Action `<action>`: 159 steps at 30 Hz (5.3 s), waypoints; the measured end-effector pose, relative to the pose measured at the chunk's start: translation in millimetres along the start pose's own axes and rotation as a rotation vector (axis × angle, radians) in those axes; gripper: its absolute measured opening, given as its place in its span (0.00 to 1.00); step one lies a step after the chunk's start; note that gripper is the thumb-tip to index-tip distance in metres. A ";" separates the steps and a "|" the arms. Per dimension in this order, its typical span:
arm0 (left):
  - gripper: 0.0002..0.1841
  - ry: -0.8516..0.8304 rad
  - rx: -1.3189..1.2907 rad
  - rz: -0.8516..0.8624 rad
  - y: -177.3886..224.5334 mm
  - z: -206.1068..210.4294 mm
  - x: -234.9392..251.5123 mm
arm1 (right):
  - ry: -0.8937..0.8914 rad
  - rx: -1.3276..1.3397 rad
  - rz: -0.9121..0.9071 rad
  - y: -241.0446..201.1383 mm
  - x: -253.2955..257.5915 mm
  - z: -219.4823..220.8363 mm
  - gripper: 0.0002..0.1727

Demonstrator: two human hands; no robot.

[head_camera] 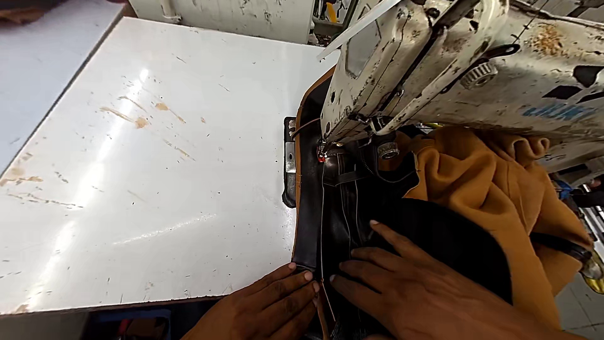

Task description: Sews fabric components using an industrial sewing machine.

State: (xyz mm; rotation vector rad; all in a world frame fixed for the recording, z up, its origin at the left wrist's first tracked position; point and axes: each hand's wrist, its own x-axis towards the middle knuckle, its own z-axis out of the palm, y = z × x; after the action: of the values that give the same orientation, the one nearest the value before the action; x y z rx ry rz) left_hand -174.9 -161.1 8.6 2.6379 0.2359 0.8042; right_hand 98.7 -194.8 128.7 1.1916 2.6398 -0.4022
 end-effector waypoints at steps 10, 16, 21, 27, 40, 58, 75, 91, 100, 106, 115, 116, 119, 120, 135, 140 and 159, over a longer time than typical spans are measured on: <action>0.24 -0.152 -0.142 -0.173 12.8 -30.6 30.9 | 0.067 -0.035 -0.156 41.9 -17.8 -39.1 0.35; 0.15 -0.087 0.349 -0.033 26.8 -1.3 52.8 | 0.079 -0.045 -0.172 45.7 -7.7 -46.0 0.28; 0.12 0.179 0.158 -0.170 9.0 7.5 41.1 | -0.231 0.081 -0.045 22.7 -24.0 -67.7 0.31; 0.13 0.128 0.000 -0.213 -3.7 6.5 43.9 | -0.251 0.098 0.136 12.6 -22.2 -40.5 0.12; 0.16 0.023 -0.071 -0.286 4.8 -5.9 39.5 | 0.262 -0.257 -0.086 2.3 -4.3 26.7 0.17; 0.10 0.047 0.348 -0.627 57.8 15.6 49.0 | 0.229 0.260 0.082 9.8 -11.2 30.0 0.22; 0.09 0.237 0.053 -0.668 56.1 8.1 27.7 | 0.242 0.139 0.061 2.1 -2.9 34.1 0.22; 0.08 0.058 0.089 -0.459 35.8 -6.0 21.0 | 0.358 0.068 0.111 -11.2 4.4 38.9 0.21; 0.13 -0.067 0.115 -0.405 33.5 -14.2 21.1 | 0.323 0.040 0.106 -14.0 6.0 38.0 0.21; 0.14 -0.195 0.052 -0.269 14.1 -30.8 19.0 | 0.381 0.028 0.091 -11.2 7.5 44.1 0.21; 0.24 -0.340 0.076 -0.122 -5.4 -40.9 19.1 | 0.429 -0.015 0.076 -9.7 7.6 49.4 0.21; 0.24 -0.370 0.115 -0.102 -7.0 -42.2 19.7 | 0.430 -0.016 0.072 -9.1 7.5 49.8 0.21; 0.22 -0.409 0.264 -0.027 -8.4 -42.8 22.6 | 0.416 0.008 0.066 -6.5 7.3 50.0 0.20; 0.22 -0.405 0.302 -0.010 -8.1 -41.5 23.3 | 0.412 0.021 0.064 -5.6 7.3 49.9 0.20; 0.16 -0.165 0.132 -0.051 -10.4 -18.6 31.3 | 0.085 -0.130 0.531 29.2 28.3 14.1 0.37; 0.16 -0.161 0.137 -0.048 -3.8 -14.3 35.5 | -0.177 -0.046 0.567 83.9 42.8 -11.6 0.55; 0.19 -0.215 0.093 -0.041 -1.0 -13.1 27.1 | 0.227 -0.238 0.133 75.5 51.7 12.8 0.26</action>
State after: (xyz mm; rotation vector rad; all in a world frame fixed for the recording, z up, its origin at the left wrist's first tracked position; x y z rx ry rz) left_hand -160.0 -149.2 31.9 2.7697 0.2741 0.5024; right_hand 123.5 -115.1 89.0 1.3915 2.6750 0.0747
